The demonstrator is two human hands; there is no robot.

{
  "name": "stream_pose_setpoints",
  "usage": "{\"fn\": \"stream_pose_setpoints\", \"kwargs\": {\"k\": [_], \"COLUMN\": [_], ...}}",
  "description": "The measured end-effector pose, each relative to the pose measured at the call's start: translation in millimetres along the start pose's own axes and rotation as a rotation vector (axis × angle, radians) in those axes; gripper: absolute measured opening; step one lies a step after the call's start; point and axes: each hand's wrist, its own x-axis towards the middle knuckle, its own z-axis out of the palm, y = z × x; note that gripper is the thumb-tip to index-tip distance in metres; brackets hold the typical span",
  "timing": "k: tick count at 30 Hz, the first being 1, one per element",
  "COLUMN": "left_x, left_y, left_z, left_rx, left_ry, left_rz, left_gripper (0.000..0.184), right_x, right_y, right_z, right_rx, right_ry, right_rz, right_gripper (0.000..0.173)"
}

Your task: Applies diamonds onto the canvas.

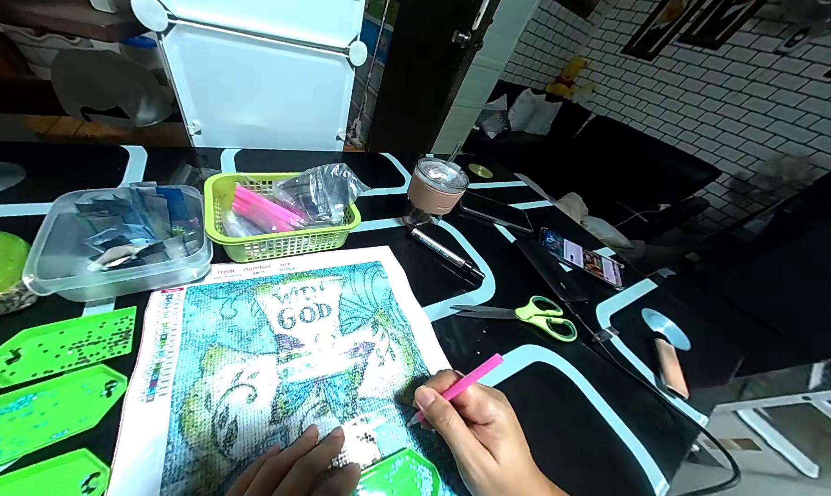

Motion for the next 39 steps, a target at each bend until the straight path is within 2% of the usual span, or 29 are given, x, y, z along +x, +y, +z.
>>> {"fn": "stream_pose_setpoints", "kwargs": {"k": [6,11,14,18,35,39], "left_x": [0,0,0,0,0,0], "left_y": [0,1,0,0,0,0], "left_z": [0,0,-1,0,0,0], "left_rx": [-0.004,-0.004,-0.007,-0.013,0.000,-0.001], "left_ry": [0.001,0.008,0.003,0.011,0.010,0.010], "left_rz": [0.003,0.006,0.006,0.008,0.005,0.006], "left_gripper": [0.047,0.046,0.047,0.047,0.046,0.046], "right_x": [-1,-4,-6,-7,-7,-7], "right_y": [0,-2,-7,-7,-9,-8], "right_z": [-2,-7,-10,-10,-8,-9], "right_rx": [-0.085,0.143,0.197,0.118,0.103,0.149], "right_ry": [-0.034,-0.015,-0.100,-0.161,-0.214,-0.203], "right_rz": [-0.078,-0.041,-0.103,-0.198,-0.253,-0.210], "right_gripper": [0.029,0.027,0.030,0.032,0.032,0.032]}}
